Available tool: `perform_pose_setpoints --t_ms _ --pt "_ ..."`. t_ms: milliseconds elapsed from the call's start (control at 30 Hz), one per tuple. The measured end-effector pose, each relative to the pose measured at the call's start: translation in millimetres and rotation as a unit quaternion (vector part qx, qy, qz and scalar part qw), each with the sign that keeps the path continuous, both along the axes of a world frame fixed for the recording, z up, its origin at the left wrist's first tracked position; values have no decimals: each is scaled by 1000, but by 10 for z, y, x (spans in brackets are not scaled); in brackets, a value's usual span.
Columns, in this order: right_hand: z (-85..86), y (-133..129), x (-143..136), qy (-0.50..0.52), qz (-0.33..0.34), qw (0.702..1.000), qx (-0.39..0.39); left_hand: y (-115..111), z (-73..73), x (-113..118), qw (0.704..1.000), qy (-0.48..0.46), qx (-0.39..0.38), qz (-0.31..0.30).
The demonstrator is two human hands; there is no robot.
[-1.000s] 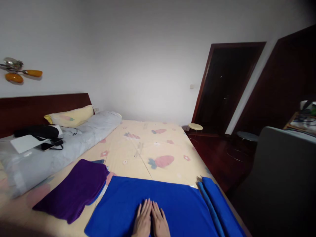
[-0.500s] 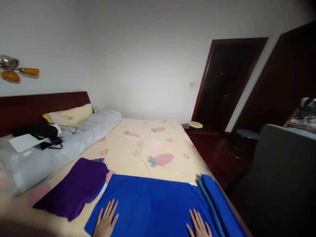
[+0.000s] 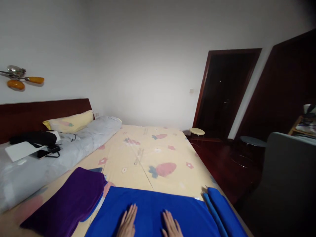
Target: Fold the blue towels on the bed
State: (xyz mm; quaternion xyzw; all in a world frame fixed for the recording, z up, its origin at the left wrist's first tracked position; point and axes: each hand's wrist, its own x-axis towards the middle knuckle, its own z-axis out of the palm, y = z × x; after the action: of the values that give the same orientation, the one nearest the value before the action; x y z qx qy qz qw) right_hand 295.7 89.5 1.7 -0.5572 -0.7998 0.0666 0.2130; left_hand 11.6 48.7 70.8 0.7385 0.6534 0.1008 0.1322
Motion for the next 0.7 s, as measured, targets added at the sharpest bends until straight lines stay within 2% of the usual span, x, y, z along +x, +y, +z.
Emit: perform_pose_setpoints --t_ms 100,133,200,300,467,567,633,700 --pt "76 223 -568 1 92 996 -16 340 2 596 998 0 -47 -34" --pt "94 282 -656 0 108 994 -17 425 -12 695 998 1 -57 -35" --pt "125 388 -647 -3 112 994 -19 550 -55 709 998 7 -58 -19" --pt "173 533 -222 -10 27 999 -28 666 -110 354 998 34 -27 41" --pt "156 723 939 -66 -172 983 -18 851 -49 -532 983 80 -42 158" --pt "51 785 1469 -86 -185 979 -2 937 -3 -915 975 78 -80 192" --pt "-22 809 1658 -62 -188 980 6 955 -27 -1076 965 96 -88 227" --pt "-70 832 1734 -20 -203 979 8 948 -93 -1170 954 120 -78 262"
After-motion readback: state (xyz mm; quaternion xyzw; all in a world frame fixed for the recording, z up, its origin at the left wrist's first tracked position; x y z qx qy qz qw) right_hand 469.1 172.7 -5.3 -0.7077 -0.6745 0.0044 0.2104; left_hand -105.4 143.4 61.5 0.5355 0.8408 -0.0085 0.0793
